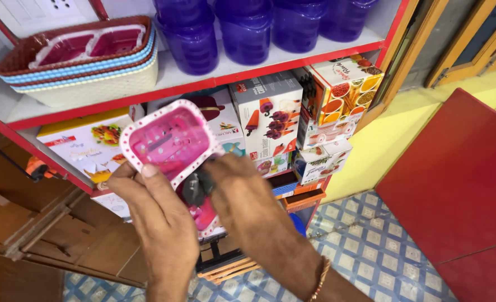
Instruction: The person wipes several plastic containers and trays with a grey cloth. They handle a light blue rectangular container, a brown rectangular tray, a pink divided container, and a clear divided container, wiping each one thoroughly before placing it on a shelf.
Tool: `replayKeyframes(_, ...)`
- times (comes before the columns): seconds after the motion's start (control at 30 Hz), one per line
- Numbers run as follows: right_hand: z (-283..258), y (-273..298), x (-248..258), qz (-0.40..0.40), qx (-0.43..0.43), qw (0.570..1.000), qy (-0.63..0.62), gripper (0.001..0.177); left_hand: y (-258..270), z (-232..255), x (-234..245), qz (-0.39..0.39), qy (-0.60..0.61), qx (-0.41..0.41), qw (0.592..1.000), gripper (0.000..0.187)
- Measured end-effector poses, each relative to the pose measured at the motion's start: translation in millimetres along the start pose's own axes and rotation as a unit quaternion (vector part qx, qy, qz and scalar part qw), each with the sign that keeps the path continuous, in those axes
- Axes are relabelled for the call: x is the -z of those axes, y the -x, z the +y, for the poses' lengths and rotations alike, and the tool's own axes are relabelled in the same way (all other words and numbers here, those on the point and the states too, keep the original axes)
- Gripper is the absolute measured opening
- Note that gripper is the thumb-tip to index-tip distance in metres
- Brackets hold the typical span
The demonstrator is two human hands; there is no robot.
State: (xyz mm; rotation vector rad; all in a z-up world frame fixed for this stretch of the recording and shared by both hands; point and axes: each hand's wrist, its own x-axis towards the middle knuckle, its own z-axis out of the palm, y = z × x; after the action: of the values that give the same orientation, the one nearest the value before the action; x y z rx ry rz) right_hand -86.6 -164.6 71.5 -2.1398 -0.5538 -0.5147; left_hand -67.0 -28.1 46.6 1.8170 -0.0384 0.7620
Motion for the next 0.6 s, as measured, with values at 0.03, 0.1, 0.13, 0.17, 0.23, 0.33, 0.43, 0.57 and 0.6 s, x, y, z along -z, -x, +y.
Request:
replayKeyframes(0.03, -2, 0, -6, -0.026, 0.025, 0.999, -0.017, 0.035, 1, 0, -1, -0.006, 0.009, -0.032, 0.999, 0.042)
replayKeyframes(0.1, 2, 3, -3, -0.057, 0.051, 0.996, -0.045, 0.037, -4, 1, 4, 0.009, -0.023, -0.021, 0.999, 0.04)
replayKeyframes(0.13, 3, 7, 0, -0.065, 0.055, 0.994, -0.063, 0.04, -5, 1, 5, 0.017, -0.039, -0.014, 0.999, 0.039)
replayKeyframes(0.17, 4, 10, 3, -0.073, 0.058, 0.992, -0.08, 0.044, -2, 1, 0, 0.017, -0.02, -0.022, 0.999, 0.038)
replayKeyframes(0.23, 10, 3, 3, 0.025, 0.019, 0.999, -0.012, 0.041, 5, 1, -8, 0.023, 0.012, -0.037, 0.999, 0.037)
replayKeyframes(0.33, 3, 11, 1, 0.014, 0.042, 0.997, -0.063, 0.041, 5, -2, -14, 0.033, 0.017, -0.069, 0.997, 0.039)
replayKeyframes(0.43, 3, 19, 17, -0.055, 0.062, 0.989, -0.119, 0.039, 1, -6, -8, 0.07, -0.041, 0.018, 0.997, 0.035)
replayKeyframes(0.57, 9, 8, 38, 0.014, -0.054, 0.997, -0.055, 0.031, 14, -4, -18, 0.031, -0.026, -0.048, 0.998, 0.034)
replayKeyframes(0.6, 7, 7, 42, 0.049, -0.064, 0.996, -0.047, 0.033, 15, -4, -18, 0.018, -0.018, -0.018, 1.0, 0.035)
